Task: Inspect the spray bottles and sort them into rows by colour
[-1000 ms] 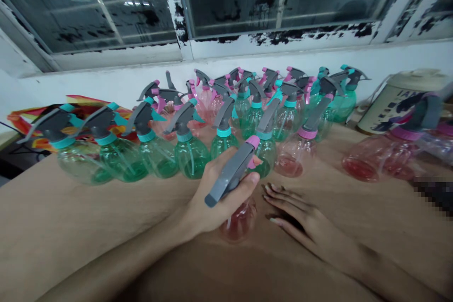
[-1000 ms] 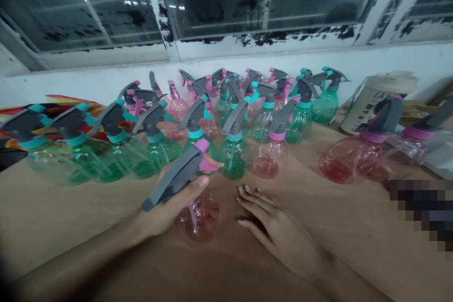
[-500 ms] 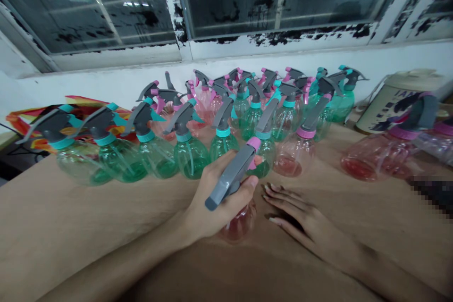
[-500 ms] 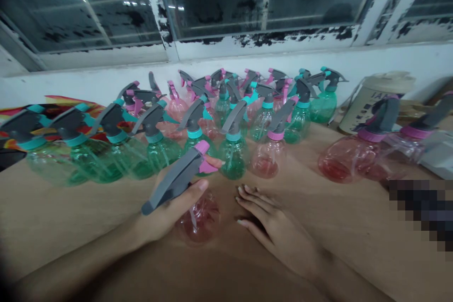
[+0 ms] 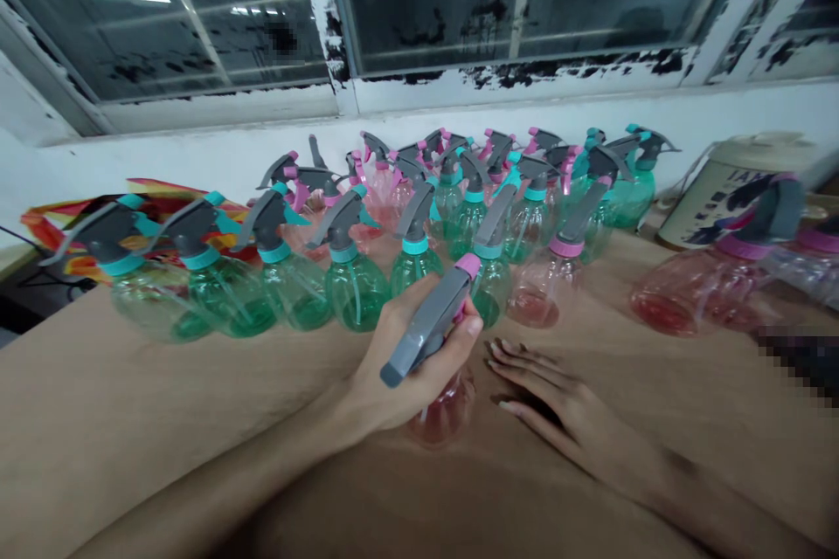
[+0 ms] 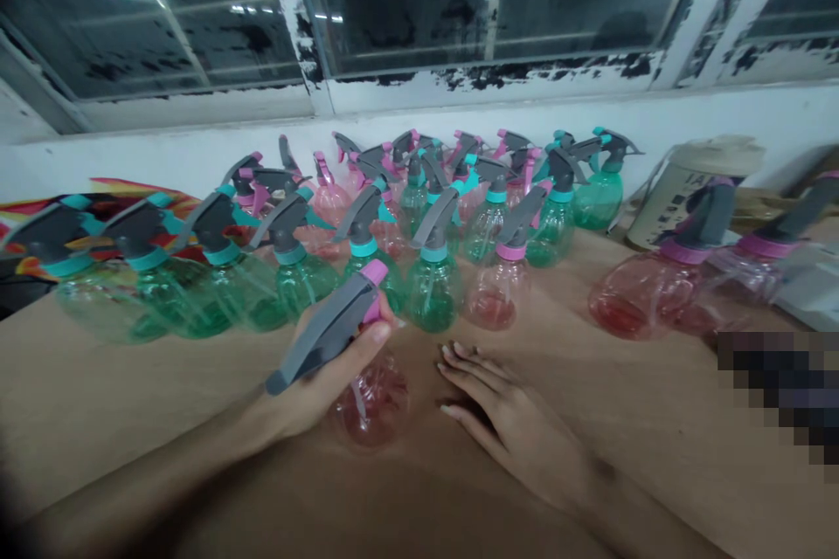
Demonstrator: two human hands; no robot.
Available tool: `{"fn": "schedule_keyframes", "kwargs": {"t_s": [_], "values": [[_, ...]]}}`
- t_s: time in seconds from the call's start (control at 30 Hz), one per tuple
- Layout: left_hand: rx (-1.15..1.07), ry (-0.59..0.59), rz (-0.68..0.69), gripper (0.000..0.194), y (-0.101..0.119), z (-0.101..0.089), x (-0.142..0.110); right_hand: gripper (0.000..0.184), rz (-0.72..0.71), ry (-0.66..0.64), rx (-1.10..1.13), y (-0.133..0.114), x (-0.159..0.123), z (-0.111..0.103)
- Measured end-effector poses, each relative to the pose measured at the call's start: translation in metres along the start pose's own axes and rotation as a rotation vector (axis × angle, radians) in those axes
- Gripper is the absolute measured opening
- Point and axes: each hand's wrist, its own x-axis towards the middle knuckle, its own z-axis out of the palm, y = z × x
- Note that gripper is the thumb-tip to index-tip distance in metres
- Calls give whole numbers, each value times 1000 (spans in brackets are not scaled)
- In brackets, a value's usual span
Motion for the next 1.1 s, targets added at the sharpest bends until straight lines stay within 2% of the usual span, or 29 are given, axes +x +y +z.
{"fn": "schedule_keyframes", "kwargs": {"t_s": [0.13, 0.27, 0.33, 0.43, 0.57, 0.7, 0.8, 0.97, 1.1], "values": [[19, -17, -14, 16, 0, -1, -1, 49, -9, 6, 2, -1, 1, 0], [24, -5, 0, 11, 0, -1, -1, 50, 21, 5, 3, -5, 2, -2], [17, 1, -13, 16, 0, -1, -1, 51, 52, -7, 23, -10, 2, -5], [-1, -10, -7, 25, -1, 1, -2, 56, 124, -14, 78, -23, 4, -12], [-53, -23, -5, 27, -2, 5, -3, 66, 166, 16, 155, -49, 10, -21], [-123, -39, 4, 28, 5, 19, 0, 69, 124, 124, 148, -69, 14, -26], [-142, -94, 9, 32, 12, 35, 4, 62, 153, 207, 117, -74, 13, -30], [-154, -157, 28, 44, 27, 62, 16, 47, 165, 301, 76, -68, -2, -47], [-71, -266, 33, 67, 32, 76, 21, 41, 181, 302, 60, -54, -21, -68]]}}
